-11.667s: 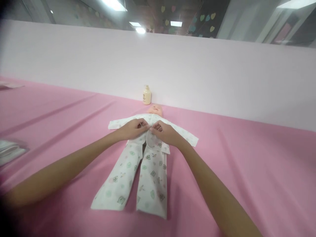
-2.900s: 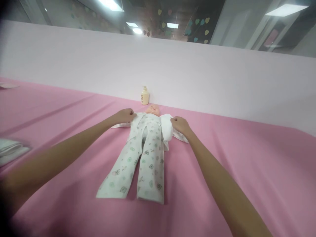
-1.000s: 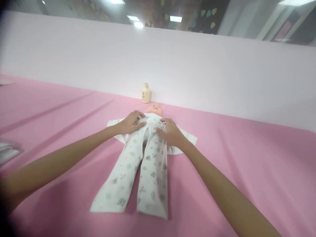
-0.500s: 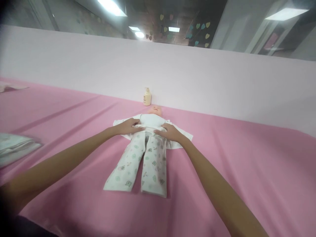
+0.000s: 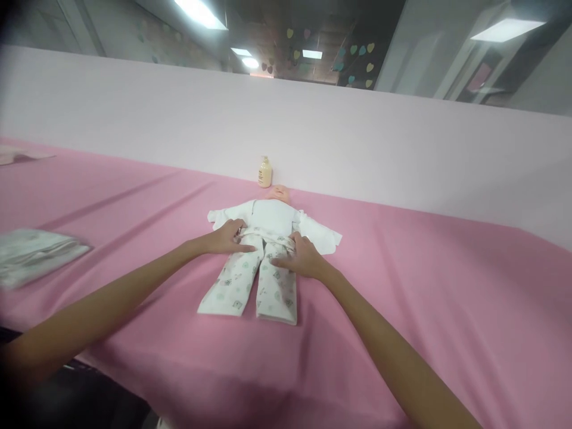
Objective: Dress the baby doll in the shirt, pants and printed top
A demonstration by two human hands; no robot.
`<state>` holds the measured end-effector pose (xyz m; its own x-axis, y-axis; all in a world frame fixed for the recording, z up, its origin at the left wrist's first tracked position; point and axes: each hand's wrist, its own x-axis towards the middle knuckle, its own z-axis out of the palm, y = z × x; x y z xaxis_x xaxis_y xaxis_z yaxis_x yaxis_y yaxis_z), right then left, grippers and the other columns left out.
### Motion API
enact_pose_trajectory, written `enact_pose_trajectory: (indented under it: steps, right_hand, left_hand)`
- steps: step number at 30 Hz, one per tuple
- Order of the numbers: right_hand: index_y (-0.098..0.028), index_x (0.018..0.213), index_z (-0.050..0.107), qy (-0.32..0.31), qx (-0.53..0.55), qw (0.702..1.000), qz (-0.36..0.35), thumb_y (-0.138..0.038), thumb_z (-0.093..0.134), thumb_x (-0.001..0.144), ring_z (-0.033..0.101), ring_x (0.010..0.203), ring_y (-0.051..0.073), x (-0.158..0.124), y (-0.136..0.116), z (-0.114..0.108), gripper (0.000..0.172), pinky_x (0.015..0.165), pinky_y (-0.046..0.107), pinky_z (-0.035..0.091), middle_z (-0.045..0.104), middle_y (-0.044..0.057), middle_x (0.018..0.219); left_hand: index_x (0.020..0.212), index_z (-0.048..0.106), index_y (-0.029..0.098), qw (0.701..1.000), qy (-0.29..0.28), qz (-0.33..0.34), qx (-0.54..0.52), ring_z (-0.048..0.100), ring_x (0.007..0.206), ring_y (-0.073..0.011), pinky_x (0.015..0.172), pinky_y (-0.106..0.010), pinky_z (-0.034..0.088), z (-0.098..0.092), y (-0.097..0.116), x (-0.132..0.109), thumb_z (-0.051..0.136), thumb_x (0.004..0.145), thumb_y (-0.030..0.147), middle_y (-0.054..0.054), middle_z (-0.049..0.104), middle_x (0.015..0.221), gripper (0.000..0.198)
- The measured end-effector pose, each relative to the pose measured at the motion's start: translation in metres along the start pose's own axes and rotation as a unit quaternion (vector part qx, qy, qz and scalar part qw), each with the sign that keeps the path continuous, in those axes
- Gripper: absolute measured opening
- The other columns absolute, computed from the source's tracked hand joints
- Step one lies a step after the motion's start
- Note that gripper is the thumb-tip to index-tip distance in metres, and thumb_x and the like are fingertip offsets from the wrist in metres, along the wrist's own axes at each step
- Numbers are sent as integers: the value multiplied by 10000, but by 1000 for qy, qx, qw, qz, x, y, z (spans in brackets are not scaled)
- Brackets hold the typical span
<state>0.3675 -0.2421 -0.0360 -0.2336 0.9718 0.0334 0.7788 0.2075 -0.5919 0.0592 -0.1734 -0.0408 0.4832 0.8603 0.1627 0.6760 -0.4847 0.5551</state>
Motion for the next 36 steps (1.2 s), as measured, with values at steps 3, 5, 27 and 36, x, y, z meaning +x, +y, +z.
enact_pose_trajectory:
  steps: [3, 5, 27, 36]
  right_hand:
    - [-253, 1259, 488, 19, 45, 999, 2, -780, 854, 700, 635, 1083, 321, -4, -6, 6, 850, 815, 400, 516, 651, 111, 1228]
    - [-253, 1252, 496, 36, 71, 997, 0, -751, 863, 710, 643, 1092, 313, -7, -7, 12, 823, 834, 400, 522, 665, 102, 1219]
    - [-251, 622, 439, 140, 103, 984, -32, -756, 524, 964, 544, 1085, 303, 34, -3, 6, 616, 1033, 430, 470, 630, 73, 875]
    - [-266, 996, 678, 95, 182, 979, -13, -724, 597, 937, 652, 989, 261, 77, -5, -5, 469, 866, 381, 564, 724, 56, 1012]
  left_hand:
    - [898, 471, 247, 999, 30, 25, -3, 545, 1075, -339, 848, -427, 476, 8, 3, -9, 779, 748, 782, -96, 595, 1059, 636]
    - [894, 475, 244, 996, 66, 52, -7, 520, 1117, -337, 906, -444, 476, 15, 4, -14, 761, 778, 763, -100, 591, 1118, 603]
    - [997, 662, 245, 988, 78, 91, -101, 559, 994, -256, 981, -410, 483, 2, 10, -3, 524, 997, 576, -67, 696, 1056, 359]
    - [1025, 485, 258, 975, 39, -6, -218, 509, 556, -162, 583, -350, 500, 1, 17, 31, 481, 1057, 588, 22, 543, 750, 331]
